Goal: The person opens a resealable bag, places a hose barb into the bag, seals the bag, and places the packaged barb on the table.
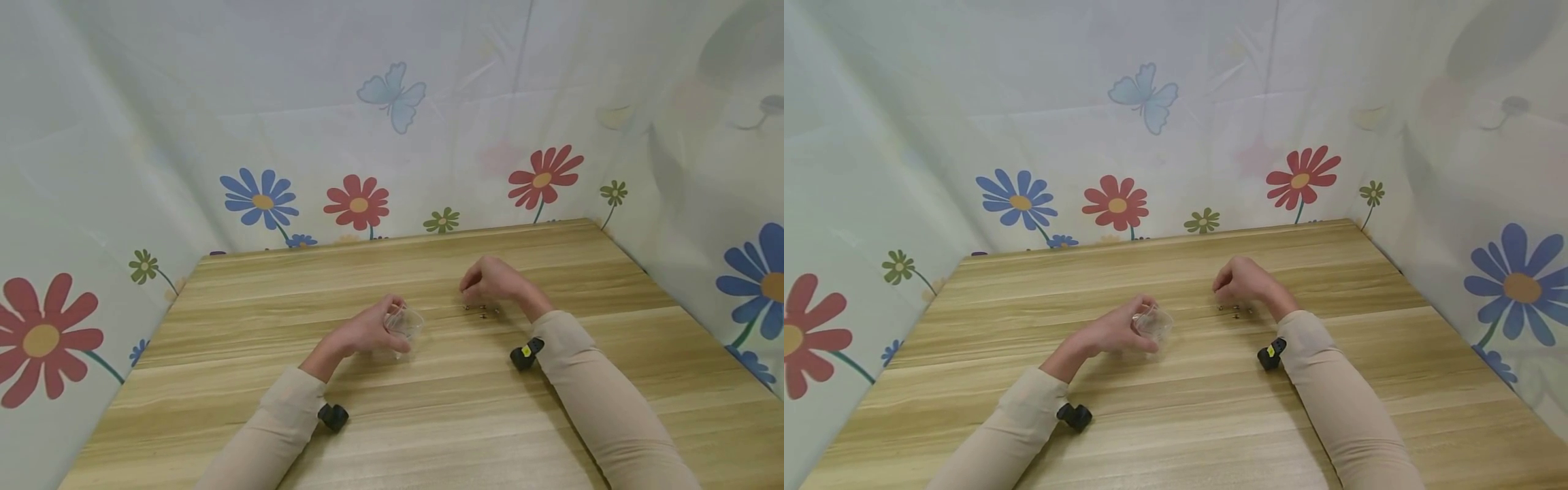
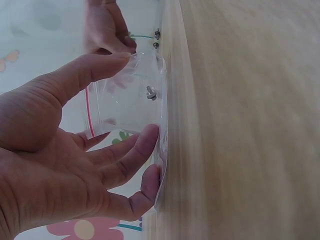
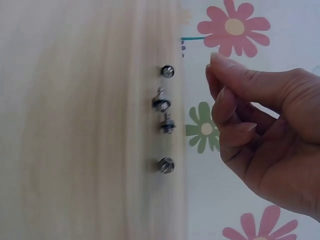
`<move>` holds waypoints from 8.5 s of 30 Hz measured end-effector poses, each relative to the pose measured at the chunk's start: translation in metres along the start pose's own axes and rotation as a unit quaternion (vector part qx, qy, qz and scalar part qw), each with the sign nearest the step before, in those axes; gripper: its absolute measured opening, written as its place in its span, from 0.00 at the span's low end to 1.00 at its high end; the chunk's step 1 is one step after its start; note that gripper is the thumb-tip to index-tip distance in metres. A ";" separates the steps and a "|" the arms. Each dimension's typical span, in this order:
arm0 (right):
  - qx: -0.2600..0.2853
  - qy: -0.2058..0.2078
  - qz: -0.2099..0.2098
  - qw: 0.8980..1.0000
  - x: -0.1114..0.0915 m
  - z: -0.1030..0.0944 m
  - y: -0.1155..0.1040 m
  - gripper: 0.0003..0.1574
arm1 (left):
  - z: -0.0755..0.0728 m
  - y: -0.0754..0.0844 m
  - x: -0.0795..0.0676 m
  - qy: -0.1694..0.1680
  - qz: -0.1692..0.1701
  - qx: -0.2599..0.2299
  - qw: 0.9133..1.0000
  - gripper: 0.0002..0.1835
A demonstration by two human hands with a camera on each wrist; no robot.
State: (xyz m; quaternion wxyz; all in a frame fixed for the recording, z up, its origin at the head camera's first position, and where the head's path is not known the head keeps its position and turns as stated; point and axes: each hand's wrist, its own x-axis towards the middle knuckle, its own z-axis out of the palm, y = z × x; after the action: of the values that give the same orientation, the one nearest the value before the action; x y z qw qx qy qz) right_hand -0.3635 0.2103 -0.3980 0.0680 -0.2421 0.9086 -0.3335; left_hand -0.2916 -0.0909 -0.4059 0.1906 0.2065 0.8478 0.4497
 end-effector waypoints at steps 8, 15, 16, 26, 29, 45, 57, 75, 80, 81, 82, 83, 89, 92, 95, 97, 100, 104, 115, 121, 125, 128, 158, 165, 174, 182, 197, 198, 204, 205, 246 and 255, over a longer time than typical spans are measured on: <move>0.044 0.004 -0.029 0.999 -0.002 -0.002 -0.018 0.07 | 0.000 -0.001 0.000 0.002 -0.002 -0.006 1.000 0.40; 0.061 0.001 -0.032 0.998 -0.002 0.003 -0.037 0.05 | 0.000 -0.001 0.000 0.002 -0.005 -0.006 1.000 0.40; 0.063 0.000 -0.035 0.997 -0.002 0.004 -0.040 0.05 | 0.000 -0.001 0.001 0.002 -0.005 -0.005 1.000 0.41; 0.061 -0.018 -0.073 0.995 0.002 0.022 -0.064 0.03 | -0.002 -0.003 0.001 -0.008 0.000 -0.003 1.000 0.41; 0.066 -0.030 -0.083 0.994 0.003 0.027 -0.070 0.03 | -0.002 -0.002 0.001 -0.007 -0.003 -0.003 1.000 0.41; 0.054 -0.051 -0.112 0.991 0.001 0.048 -0.092 0.03 | -0.001 -0.001 0.001 -0.010 0.006 0.006 1.000 0.39; 0.040 -0.052 -0.121 0.991 0.004 0.053 -0.093 0.03 | -0.001 -0.001 0.002 -0.015 0.011 0.008 1.000 0.38; 0.035 -0.025 -0.109 0.993 -0.006 0.036 -0.090 0.03 | 0.001 0.001 0.004 -0.013 -0.004 0.009 1.000 0.40; 0.025 -0.005 -0.086 0.996 -0.011 0.017 -0.079 0.03 | 0.001 0.001 0.004 0.001 -0.007 0.018 1.000 0.40; 0.021 -0.002 -0.081 0.997 -0.012 0.013 -0.075 0.03 | 0.001 0.001 0.004 0.003 -0.007 0.019 1.000 0.39; 0.013 0.001 -0.074 0.997 -0.013 0.009 -0.070 0.03 | 0.001 0.001 0.004 0.004 -0.007 0.018 1.000 0.39; 0.004 0.002 -0.069 0.998 -0.014 0.004 -0.065 0.03 | 0.002 0.001 0.004 0.005 -0.006 0.017 1.000 0.39; -0.038 -0.001 -0.066 0.997 -0.022 -0.015 -0.028 0.05 | 0.003 -0.001 0.004 -0.001 -0.003 0.008 1.000 0.39; -0.037 -0.011 -0.060 0.997 -0.024 -0.021 -0.011 0.04 | 0.002 -0.001 0.003 0.000 -0.002 0.007 1.000 0.39; -0.030 -0.023 -0.032 0.999 -0.027 -0.025 -0.001 0.04 | 0.002 0.000 0.003 -0.001 0.000 0.008 1.000 0.40; -0.029 -0.029 -0.001 0.999 -0.029 -0.027 0.002 0.05 | 0.002 0.000 0.003 -0.002 0.003 0.008 1.000 0.39; -0.036 -0.035 0.034 0.998 -0.030 -0.029 0.006 0.05 | 0.002 0.000 0.004 -0.006 0.007 0.004 1.000 0.40; -0.050 -0.040 0.058 0.996 -0.031 -0.029 0.007 0.03 | 0.002 0.001 0.004 -0.012 0.009 0.001 1.000 0.40; -0.079 -0.068 0.099 0.990 -0.031 -0.025 0.013 0.02 | 0.003 -0.001 0.004 -0.010 0.006 0.003 1.000 0.39; -0.074 -0.080 0.071 0.991 -0.031 -0.025 0.018 0.03 | 0.003 -0.002 0.005 -0.011 0.010 0.005 1.000 0.39; -0.067 -0.082 0.051 0.993 -0.031 -0.025 0.021 0.04 | 0.003 -0.003 0.005 -0.010 0.010 0.007 1.000 0.39; -0.068 -0.082 0.048 0.993 -0.031 -0.025 0.022 0.05 | 0.003 -0.003 0.005 -0.010 0.011 0.007 1.000 0.39; -0.066 -0.065 0.063 0.994 -0.027 -0.019 0.021 0.03 | 0.004 -0.001 0.004 -0.023 0.012 0.011 1.000 0.38; -0.064 -0.064 0.062 0.994 -0.026 -0.018 0.022 0.04 | 0.004 -0.001 0.004 -0.022 0.015 0.009 1.000 0.38; -0.058 -0.051 0.050 0.996 -0.027 -0.022 0.018 0.07 | 0.005 -0.002 0.003 -0.022 0.014 0.009 1.000 0.38; -0.034 -0.046 0.039 0.998 -0.026 -0.025 0.008 0.09 | 0.005 -0.003 0.004 -0.024 0.018 0.011 0.999 0.37; 0.023 -0.049 -0.012 0.998 -0.027 -0.024 -0.018 0.07 | 0.004 -0.003 0.005 -0.031 0.019 0.007 0.999 0.38; 0.030 -0.050 -0.016 0.998 -0.027 -0.024 -0.020 0.07 | 0.004 -0.003 0.005 -0.031 0.019 0.008 0.999 0.38; 0.059 -0.055 -0.032 0.996 -0.025 -0.018 -0.029 0.06 | 0.004 -0.002 0.004 -0.030 0.016 0.009 0.999 0.38; 0.062 -0.057 -0.035 0.996 -0.024 -0.017 -0.030 0.06 | 0.004 -0.001 0.004 -0.030 0.015 0.008 0.999 0.38; 0.084 -0.073 -0.114 0.987 -0.004 0.045 -0.079 0.07 | 0.001 0.001 0.003 -0.046 0.015 0.020 0.999 0.40; 0.068 -0.051 -0.130 0.988 -0.005 0.036 -0.075 0.09 | 0.001 0.000 0.004 -0.038 0.013 0.026 0.999 0.39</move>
State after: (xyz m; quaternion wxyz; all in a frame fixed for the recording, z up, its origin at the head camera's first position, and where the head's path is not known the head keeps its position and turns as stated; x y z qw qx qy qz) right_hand -0.3192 0.1431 -0.3777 0.0865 -0.3693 0.8400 -0.3881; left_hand -0.2946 -0.0877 -0.4073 0.2112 0.2390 0.8488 0.4217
